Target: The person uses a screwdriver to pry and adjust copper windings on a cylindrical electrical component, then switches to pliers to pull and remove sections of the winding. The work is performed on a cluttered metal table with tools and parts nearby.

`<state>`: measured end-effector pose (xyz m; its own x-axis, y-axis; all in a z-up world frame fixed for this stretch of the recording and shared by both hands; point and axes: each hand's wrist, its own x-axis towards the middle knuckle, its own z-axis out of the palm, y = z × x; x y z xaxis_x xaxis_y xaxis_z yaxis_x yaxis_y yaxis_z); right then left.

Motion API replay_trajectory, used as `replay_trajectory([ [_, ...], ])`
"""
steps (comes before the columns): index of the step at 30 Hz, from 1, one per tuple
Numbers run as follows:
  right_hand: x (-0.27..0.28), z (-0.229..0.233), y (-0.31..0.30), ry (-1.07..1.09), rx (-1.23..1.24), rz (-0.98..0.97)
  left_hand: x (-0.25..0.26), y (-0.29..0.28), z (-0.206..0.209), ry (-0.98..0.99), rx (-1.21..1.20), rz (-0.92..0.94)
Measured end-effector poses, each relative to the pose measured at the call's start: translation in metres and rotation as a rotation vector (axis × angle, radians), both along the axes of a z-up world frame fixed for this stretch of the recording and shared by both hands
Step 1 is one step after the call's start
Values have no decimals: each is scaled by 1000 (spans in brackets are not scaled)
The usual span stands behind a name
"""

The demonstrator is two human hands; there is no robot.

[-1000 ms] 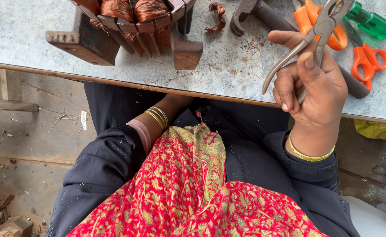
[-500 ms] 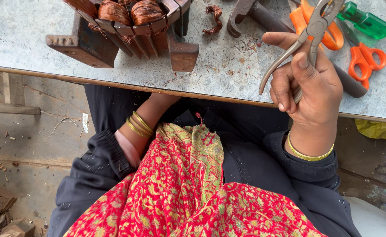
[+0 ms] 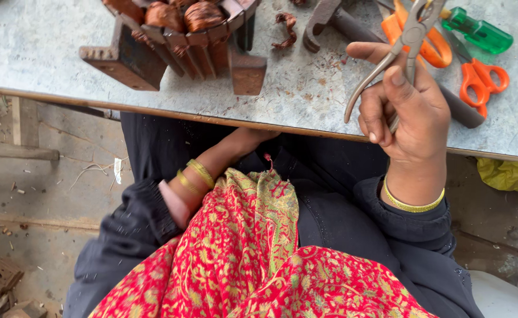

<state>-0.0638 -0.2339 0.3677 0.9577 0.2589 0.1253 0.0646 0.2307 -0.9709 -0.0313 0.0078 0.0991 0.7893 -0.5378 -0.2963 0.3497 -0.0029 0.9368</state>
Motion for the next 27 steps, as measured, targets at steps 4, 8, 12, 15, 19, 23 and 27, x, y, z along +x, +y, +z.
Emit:
replay_trajectory([
  [4,3,-2,-3,11,15,10,-27,20,126,48,-13,-263],
  [8,4,-6,-5,-31,33,40,-39,39,224,-106,-227,-843],
  [12,3,-8,-7,-31,46,57,-48,50,274,-545,149,-636],
  [15,4,-8,-7,-27,44,52,-59,53,290,-812,430,-475],
  [19,5,-5,-6,4,44,68,-68,59,318,-949,447,-391],
  [23,1,-1,-3,38,49,22,-71,63,363,-1154,373,-213],
  [27,0,0,-3,49,57,18,-60,52,393,-1393,470,18],
])
